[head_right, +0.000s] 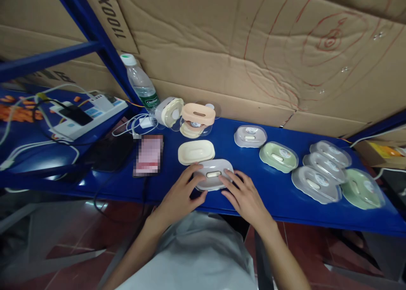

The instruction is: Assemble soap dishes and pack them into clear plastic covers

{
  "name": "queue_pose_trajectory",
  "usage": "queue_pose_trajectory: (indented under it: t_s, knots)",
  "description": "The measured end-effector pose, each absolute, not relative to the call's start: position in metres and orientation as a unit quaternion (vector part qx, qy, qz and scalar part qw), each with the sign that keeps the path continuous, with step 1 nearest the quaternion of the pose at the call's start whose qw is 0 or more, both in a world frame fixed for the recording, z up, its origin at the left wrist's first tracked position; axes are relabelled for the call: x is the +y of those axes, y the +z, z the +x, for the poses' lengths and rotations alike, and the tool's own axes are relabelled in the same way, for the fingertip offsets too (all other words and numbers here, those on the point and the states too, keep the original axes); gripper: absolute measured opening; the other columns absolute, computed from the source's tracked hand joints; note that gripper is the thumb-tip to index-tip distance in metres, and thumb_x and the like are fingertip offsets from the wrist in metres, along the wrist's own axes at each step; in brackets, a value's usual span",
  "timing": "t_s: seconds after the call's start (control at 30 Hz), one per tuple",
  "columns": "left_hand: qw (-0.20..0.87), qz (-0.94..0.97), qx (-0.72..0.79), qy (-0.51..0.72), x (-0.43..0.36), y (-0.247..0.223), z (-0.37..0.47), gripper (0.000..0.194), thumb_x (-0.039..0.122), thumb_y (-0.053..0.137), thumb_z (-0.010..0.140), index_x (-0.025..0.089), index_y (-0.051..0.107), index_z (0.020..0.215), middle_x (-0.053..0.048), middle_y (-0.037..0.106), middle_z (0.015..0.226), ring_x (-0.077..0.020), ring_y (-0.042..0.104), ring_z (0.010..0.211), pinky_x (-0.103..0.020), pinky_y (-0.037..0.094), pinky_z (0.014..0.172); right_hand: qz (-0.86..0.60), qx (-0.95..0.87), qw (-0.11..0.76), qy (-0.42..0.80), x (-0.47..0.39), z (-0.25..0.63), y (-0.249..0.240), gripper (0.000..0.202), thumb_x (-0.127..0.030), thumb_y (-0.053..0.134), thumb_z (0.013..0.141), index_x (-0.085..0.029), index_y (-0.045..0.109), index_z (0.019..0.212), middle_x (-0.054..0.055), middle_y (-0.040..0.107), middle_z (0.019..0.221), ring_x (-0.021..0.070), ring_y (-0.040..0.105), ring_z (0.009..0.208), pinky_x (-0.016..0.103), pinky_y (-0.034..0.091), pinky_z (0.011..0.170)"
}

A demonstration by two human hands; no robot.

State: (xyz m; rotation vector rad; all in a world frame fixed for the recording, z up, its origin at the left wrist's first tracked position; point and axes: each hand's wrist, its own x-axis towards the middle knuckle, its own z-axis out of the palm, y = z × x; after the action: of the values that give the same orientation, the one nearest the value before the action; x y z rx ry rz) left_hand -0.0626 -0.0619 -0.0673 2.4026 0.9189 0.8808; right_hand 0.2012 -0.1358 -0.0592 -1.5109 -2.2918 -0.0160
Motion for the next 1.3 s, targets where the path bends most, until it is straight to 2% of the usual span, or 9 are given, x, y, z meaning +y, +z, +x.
queue_pose_trajectory:
  t_s: [0.23,0.37,0.6,0.7,0.8,0.9,1.03,1.13,1.3]
  knots:
    - [0.223,0.868,0.322,0.305,-0.061,-0.068,-0.063,0.027,0.018,0.067,0.097,0.023,0.063,0.124,-0.012,0.056,0.153,-0.0326,0.040,0.159,-0.056,0.045,0.127,-0.532,-0.813,0.228,-0.067,-0.006,0.217,0.018,0.043,-0.035,0.052,0.112,-0.020,0.058,0.151,0.013,0.067,0.149,0.0288,0.063,0.139,0.049,0.051,0.119]
    - [0.231,0.869,0.314,0.304,-0.061,-0.069,-0.065,0.026,0.018,0.066,0.099,0.022,0.061,0.124,-0.012,0.057,0.152,-0.0323,0.039,0.159,-0.055,0.045,0.127,-0.576,-0.780,0.215,-0.117,0.099,0.196,0.017,0.050,-0.034,0.055,0.111,-0.006,0.052,0.152,0.022,0.066,0.147,0.0323,0.065,0.134,0.054,0.050,0.115]
    - [0.253,0.864,0.314,0.301,-0.063,-0.069,-0.068,0.026,0.017,0.067,0.096,0.024,0.062,0.121,-0.010,0.054,0.155,-0.0306,0.040,0.160,-0.049,0.049,0.125,-0.607,-0.743,0.251,-0.127,0.164,0.184,-0.004,0.059,-0.052,0.032,0.114,-0.002,0.063,0.113,0.015,0.075,0.123,0.0130,0.070,0.114,0.029,0.050,0.110]
    - [0.272,0.852,0.339,0.291,-0.063,-0.066,-0.069,0.027,0.017,0.069,0.093,0.025,0.062,0.117,-0.009,0.047,0.163,-0.0292,0.053,0.150,-0.042,0.059,0.113,-0.620,-0.728,0.265,-0.121,0.149,0.200,0.005,0.054,-0.055,0.036,0.114,-0.009,0.062,0.105,0.013,0.076,0.114,0.0106,0.073,0.097,0.024,0.054,0.096]
    - [0.298,0.839,0.361,0.277,-0.062,-0.064,-0.069,0.027,0.018,0.070,0.091,0.026,0.061,0.115,-0.008,0.039,0.170,-0.0285,0.060,0.143,-0.040,0.065,0.101,-0.632,-0.706,0.291,-0.129,0.098,0.214,0.008,0.039,-0.041,0.035,0.117,-0.009,0.057,0.123,0.014,0.075,0.112,0.0177,0.075,0.096,0.031,0.058,0.090]
    - [0.324,0.830,0.353,0.286,-0.059,-0.065,-0.069,0.035,0.018,0.070,0.091,0.026,0.057,0.123,-0.011,0.035,0.173,-0.0303,0.052,0.152,-0.045,0.060,0.111,-0.617,-0.707,0.316,-0.142,0.020,0.219,-0.008,0.031,-0.030,0.034,0.116,-0.014,0.057,0.128,0.017,0.074,0.120,0.0252,0.073,0.109,0.041,0.059,0.093]
    - [0.354,0.820,0.336,0.301,-0.055,-0.068,-0.068,0.073,0.019,0.072,0.091,0.026,0.037,0.155,-0.016,0.042,0.169,-0.0303,0.045,0.157,-0.050,0.046,0.125,-0.545,-0.775,0.294,-0.127,-0.067,0.217,-0.042,0.021,-0.019,0.050,0.106,-0.024,0.069,0.107,0.008,0.077,0.110,0.0252,0.073,0.106,0.043,0.060,0.092]
    - [0.368,0.808,0.338,0.311,-0.055,-0.067,-0.068,0.087,0.021,0.074,0.090,0.025,0.027,0.164,-0.017,0.045,0.167,-0.0318,0.048,0.155,-0.051,0.045,0.126,-0.478,-0.829,0.282,-0.070,-0.096,0.215,-0.055,0.026,-0.017,0.056,0.104,-0.027,0.069,0.125,0.009,0.076,0.121,0.0266,0.070,0.121,0.048,0.059,0.102]
    - [0.383,0.807,0.334,0.300,-0.055,-0.063,-0.070,0.095,0.021,0.077,0.088,0.027,0.026,0.168,-0.015,0.044,0.169,-0.0330,0.049,0.154,-0.051,0.047,0.125,-0.468,-0.831,0.290,0.084,-0.109,0.211,-0.053,0.077,-0.048,0.076,0.096,-0.028,0.044,0.163,0.015,0.062,0.142,0.0313,0.063,0.132,0.051,0.059,0.109]
